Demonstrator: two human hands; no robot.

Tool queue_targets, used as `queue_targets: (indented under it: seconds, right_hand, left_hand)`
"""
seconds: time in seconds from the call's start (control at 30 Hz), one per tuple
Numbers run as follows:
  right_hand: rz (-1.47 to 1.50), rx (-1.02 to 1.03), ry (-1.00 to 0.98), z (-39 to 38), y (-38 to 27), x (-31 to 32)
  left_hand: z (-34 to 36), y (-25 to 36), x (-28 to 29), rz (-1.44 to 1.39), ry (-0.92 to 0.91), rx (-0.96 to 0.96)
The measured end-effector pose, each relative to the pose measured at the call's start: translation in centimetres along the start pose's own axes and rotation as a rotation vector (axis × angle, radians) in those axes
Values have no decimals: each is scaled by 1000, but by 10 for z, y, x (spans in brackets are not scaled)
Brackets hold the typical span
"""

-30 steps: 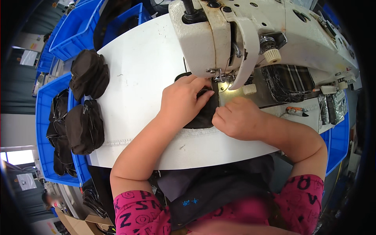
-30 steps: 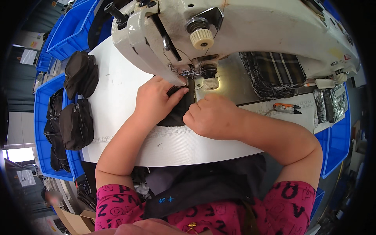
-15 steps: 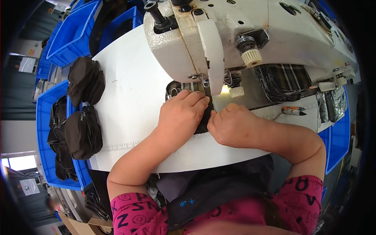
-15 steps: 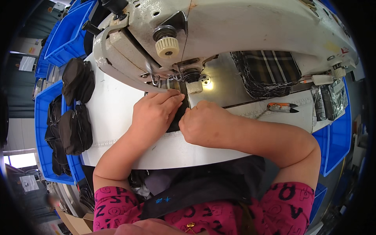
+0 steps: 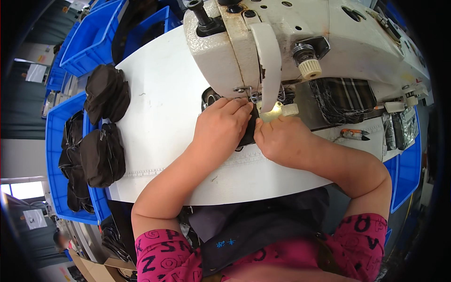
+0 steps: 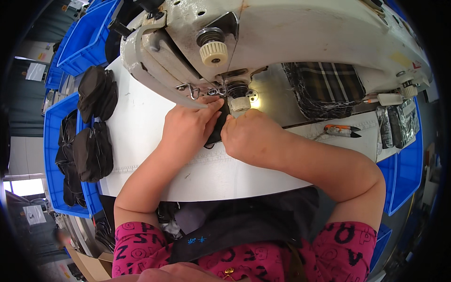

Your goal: Sewing a small black leather or fabric pouch using an industrial sewing machine.

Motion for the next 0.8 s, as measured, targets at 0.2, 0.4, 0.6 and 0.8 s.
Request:
queue_targets:
  seconds: [0.2, 0.4, 0.6, 0.8]
  right_hand:
    - [0, -64, -32, 2, 7, -3]
    - [28, -122, 27, 4, 12, 0]
    - [25, -144, -22, 4, 15, 0]
    - [74, -159, -8, 4, 16, 0]
  left_hand:
    - [4, -5, -4, 11, -13, 30]
    - [6, -11, -4, 37, -27, 79]
    - [6, -13, -3, 17, 16, 79]
    - [5, -16, -6, 4, 14, 78]
Point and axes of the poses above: each hand's wrist, its own z-axis towards the middle knuckle, its own x-axis out of the back of the hand, y = z × x, the point moved 7 cm from there along z, towards the middle knuckle, and after that the axes turned 1 degree about -x, right-handed, at the moved point
